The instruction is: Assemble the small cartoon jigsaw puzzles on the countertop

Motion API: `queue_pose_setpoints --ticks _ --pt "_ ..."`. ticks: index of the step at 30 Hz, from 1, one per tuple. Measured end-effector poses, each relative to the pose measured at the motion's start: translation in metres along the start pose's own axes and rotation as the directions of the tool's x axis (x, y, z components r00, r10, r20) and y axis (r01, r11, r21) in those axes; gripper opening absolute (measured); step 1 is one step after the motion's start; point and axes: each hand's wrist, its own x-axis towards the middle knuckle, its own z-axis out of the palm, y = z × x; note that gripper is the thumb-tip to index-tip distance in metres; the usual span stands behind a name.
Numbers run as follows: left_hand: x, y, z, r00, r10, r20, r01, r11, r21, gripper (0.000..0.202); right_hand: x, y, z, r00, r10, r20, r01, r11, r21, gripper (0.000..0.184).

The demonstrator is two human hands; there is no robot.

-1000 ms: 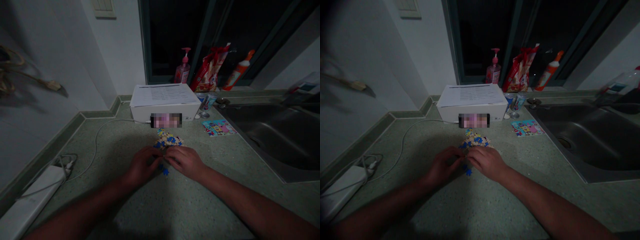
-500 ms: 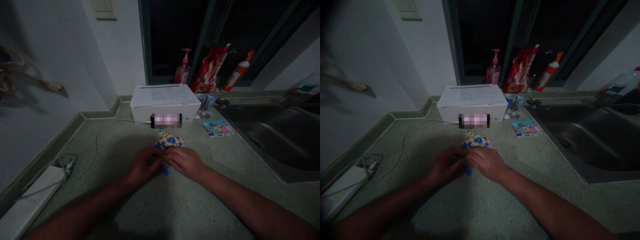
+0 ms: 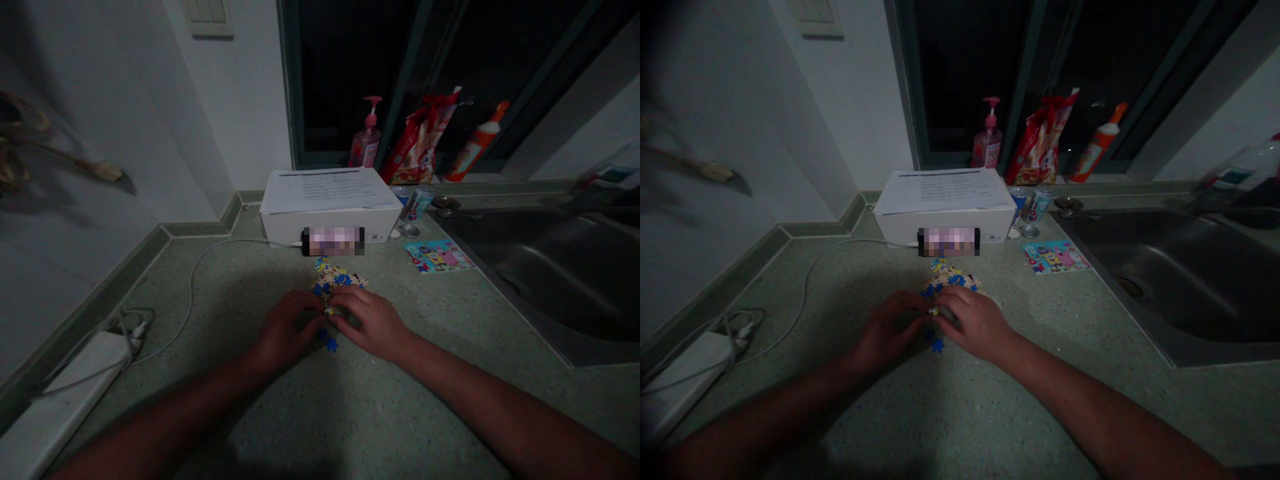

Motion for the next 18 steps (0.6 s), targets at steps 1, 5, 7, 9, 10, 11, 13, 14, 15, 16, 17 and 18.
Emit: queue_pose_setpoints --ticks 1,5,7,9,10,11,13,14,15,16,17,18 --pt "0.0001 -0.0004 0.0 1.0 0.011 -0.001 -0.011 1.0 0.003 0.006 0.0001 0.0 0.0 1.0 0.002 0.002 -0.002 1.0 0.006 0.02" --pt "0.0008 -0.0006 -0.0008 0.999 0.047 0.003 -0.047 0.999 0.013 0.011 0.0006 0.0007 0.0012 1.0 -0.003 -0.017 0.004 1.0 0.025 0.02" --pt "0.001 -0.0004 -0.0011 0.998 0.06 0.003 -0.06 0.998 0.024 0.011 0.0008 0.0015 0.0021 0.999 -0.01 -0.033 0.011 1.0 0.029 0.02" --pt "0.0012 -0.0005 -0.0011 0.998 0.064 -0.001 -0.064 0.998 0.024 0.011 0.001 0.0026 0.0029 0.999 -0.02 -0.049 0.022 0.999 0.033 0.02" --pt "0.0014 -0.0006 -0.001 0.998 0.062 -0.004 -0.062 0.998 0.021 0.011 0.0011 0.0031 0.0032 0.998 -0.026 -0.058 0.028 0.999 0.036 0.019" --pt "0.0016 -0.0007 -0.001 0.998 0.057 -0.005 -0.057 0.998 0.019 0.011 0.0012 0.0035 0.0034 0.997 -0.032 -0.067 0.034 0.999 0.037 0.019" --pt "0.0023 -0.0007 -0.0013 0.999 0.044 -0.007 -0.044 0.999 0.02 0.01 0.0014 0.0044 0.0034 0.996 -0.041 -0.081 0.044 0.998 0.036 0.017" --pt "0.0028 -0.0004 -0.0018 0.999 0.034 -0.006 -0.034 0.999 0.025 0.01 0.0017 0.0049 0.0031 0.995 -0.045 -0.086 0.048 0.998 0.033 0.016" --pt "0.0034 0.0 -0.0024 1.0 0.02 -0.005 -0.02 0.999 0.034 0.01 0.002 0.0055 0.0025 0.995 -0.049 -0.092 0.052 0.998 0.029 0.015" --pt "0.004 0.0006 -0.0031 1.0 0.007 -0.006 -0.007 0.999 0.044 0.01 0.0026 0.0064 0.0016 0.994 -0.051 -0.1 0.053 0.998 0.025 0.014" --pt "0.0045 0.0013 -0.0039 1.0 -0.005 -0.005 0.005 0.999 0.053 0.009 0.0034 0.0078 0.0002 0.993 -0.047 -0.109 0.05 0.999 0.023 0.014" --pt "0.005 0.0018 -0.0045 1.0 -0.018 -0.004 0.018 0.998 0.06 0.009 0.0044 0.0099 -0.0018 0.992 -0.036 -0.124 0.039 0.999 0.02 0.014"
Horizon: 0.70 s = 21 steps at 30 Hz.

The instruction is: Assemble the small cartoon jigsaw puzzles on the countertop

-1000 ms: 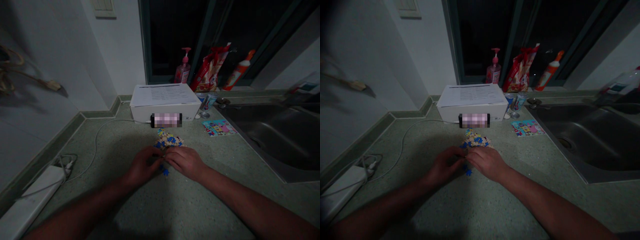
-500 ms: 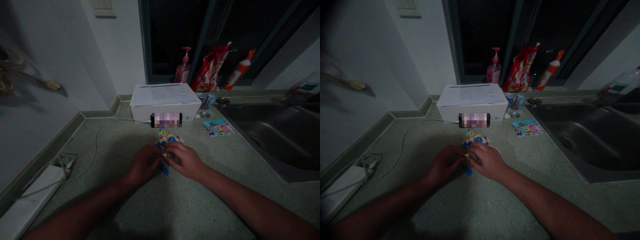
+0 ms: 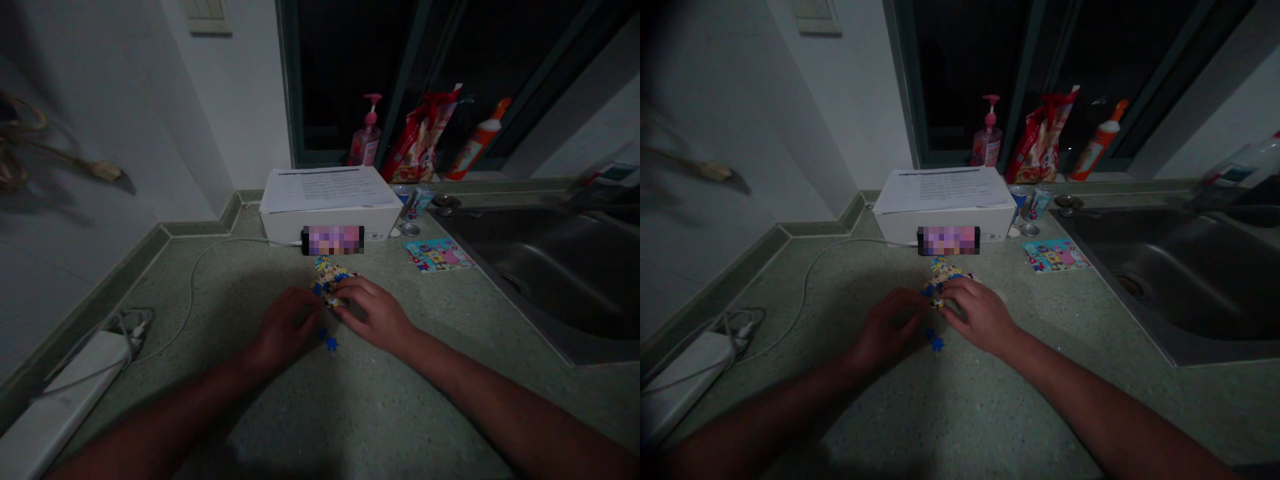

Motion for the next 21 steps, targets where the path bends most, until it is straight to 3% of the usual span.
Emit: queue_pose_setpoints --ticks 5,11,15,21 --pt "-0.001 -0.001 0.0 1.0 -0.01 0.012 0.01 1.0 0.005 0.007 0.007 0.026 -0.017 0.979 0.187 -0.083 -0.194 0.977 -0.09 0.013" --pt "-0.002 -0.005 0.002 1.0 0.025 0.014 -0.025 1.0 0.003 0.008 0.005 0.075 -0.038 0.911 0.399 -0.103 -0.41 0.855 -0.318 0.021" --pt "-0.002 -0.003 0.001 0.999 0.023 0.023 -0.023 1.0 0.009 0.008 0.003 0.087 -0.041 0.875 0.48 -0.062 -0.458 0.782 -0.423 0.023" --pt "-0.003 -0.003 0.001 0.999 0.019 0.042 -0.019 1.0 0.013 0.009 0.003 0.083 -0.04 0.861 0.508 -0.021 -0.45 0.742 -0.497 0.024"
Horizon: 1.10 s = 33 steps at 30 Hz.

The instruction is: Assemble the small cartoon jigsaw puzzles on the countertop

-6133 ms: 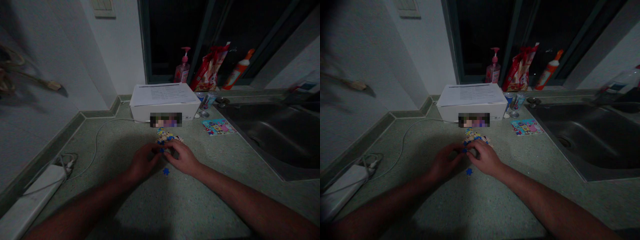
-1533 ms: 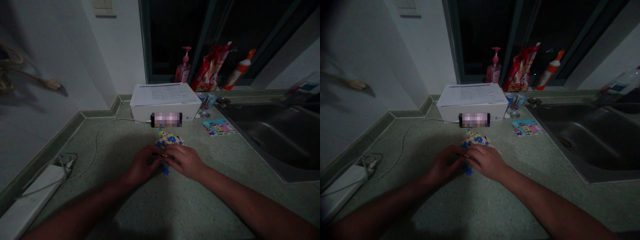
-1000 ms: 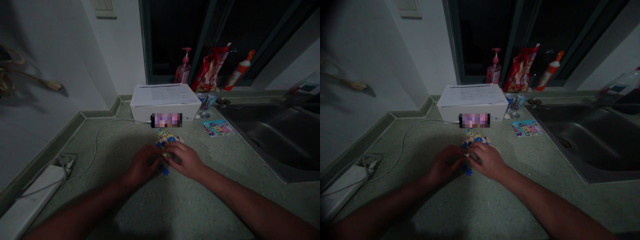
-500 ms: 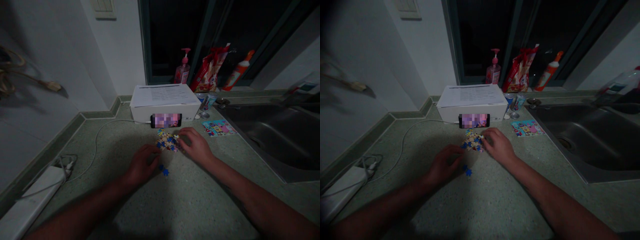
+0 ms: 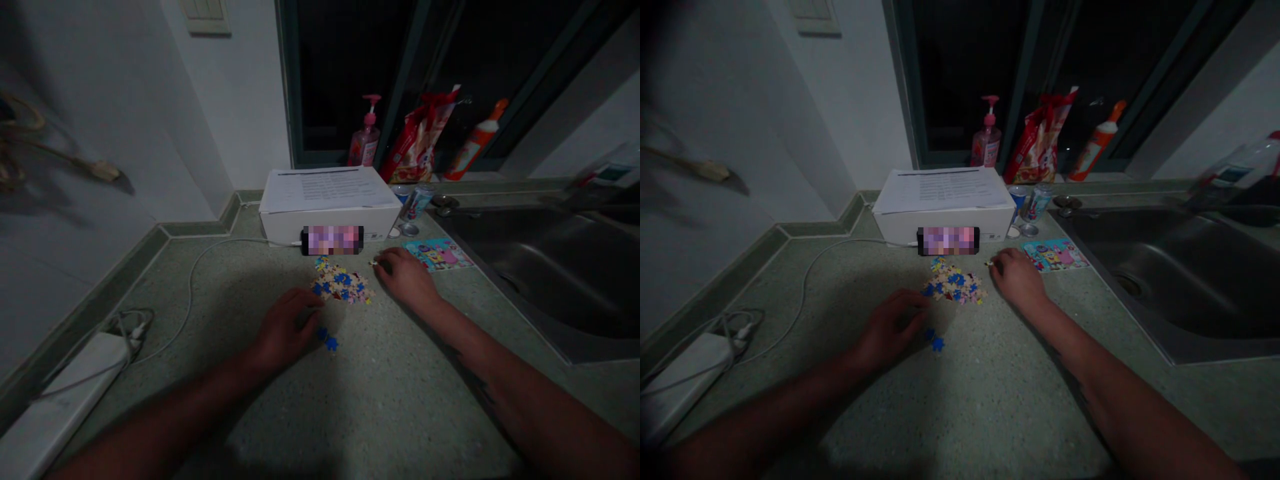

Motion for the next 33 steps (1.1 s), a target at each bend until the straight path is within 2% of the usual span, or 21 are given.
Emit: queue_pose_setpoints --ticks 4,10,13,19,28,33 --pt "0.001 0.001 0.0 1.0 0.007 0.004 -0.007 1.0 -0.007 0.013 0.0 -0.002 -0.001 1.0 -0.021 -0.023 0.021 1.0 0.014 0.024" --pt "0.001 0.003 0.0 1.0 0.004 0.003 -0.004 1.0 0.006 0.013 -0.009 -0.018 0.002 0.97 -0.231 -0.079 0.243 0.947 0.209 0.023" --pt "0.001 0.004 0.0 1.0 -0.006 0.012 0.006 1.0 -0.002 0.013 -0.014 -0.027 0.008 0.956 -0.287 -0.061 0.293 0.925 0.242 0.023" --pt "0.001 0.003 0.001 1.0 0.006 0.008 -0.006 1.0 -0.02 0.011 -0.016 -0.03 0.013 0.957 -0.286 -0.041 0.287 0.924 0.253 0.021" --pt "0.001 0.003 0.0 1.0 0.004 0.025 -0.003 1.0 -0.01 0.011 -0.014 -0.035 0.005 0.961 -0.272 -0.057 0.276 0.907 0.32 0.019" --pt "0.0 0.002 0.001 1.0 0.02 0.019 -0.019 1.0 -0.021 0.013 -0.014 -0.036 0.004 0.972 -0.232 -0.038 0.232 0.918 0.323 0.011"
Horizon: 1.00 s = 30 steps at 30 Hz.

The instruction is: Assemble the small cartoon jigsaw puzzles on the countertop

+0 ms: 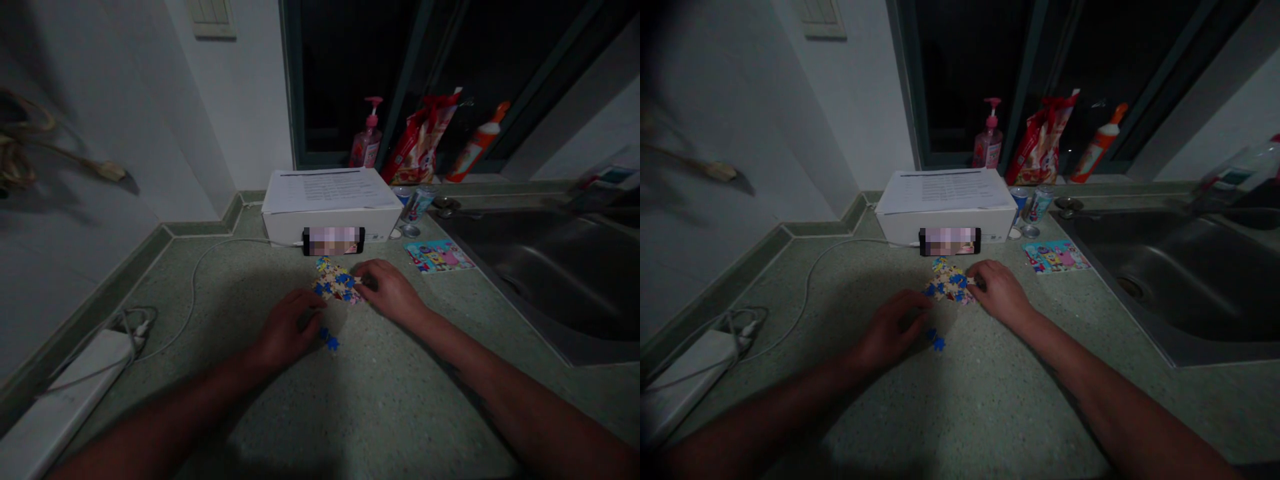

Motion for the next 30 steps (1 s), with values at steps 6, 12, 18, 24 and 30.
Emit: queue_pose_setpoints --ticks 6,12,18,24,30 --pt "-0.001 0.001 -0.001 1.0 -0.021 0.013 0.021 1.0 -0.003 0.015 -0.001 -0.002 -0.002 0.999 0.035 0.018 -0.035 0.999 0.029 0.008" --pt "0.0 0.002 -0.001 1.0 -0.024 0.017 0.024 1.0 -0.006 0.013 -0.003 -0.01 -0.004 0.997 0.069 -0.037 -0.066 0.994 0.087 0.01" --pt "-0.002 0.0 0.002 1.0 -0.007 -0.002 0.007 0.999 0.038 0.023 -0.018 -0.044 0.011 0.999 0.028 0.044 -0.043 0.92 0.389 0.009" --pt "-0.002 0.003 0.0 0.993 0.101 0.054 -0.104 0.992 0.074 0.034 -0.027 -0.065 0.026 0.979 0.131 0.155 -0.198 0.781 0.592 0.011" --pt "-0.001 0.001 0.0 0.988 0.144 0.056 -0.149 0.986 0.082 0.037 -0.024 -0.06 0.026 0.965 0.196 0.173 -0.261 0.696 0.669 0.015"
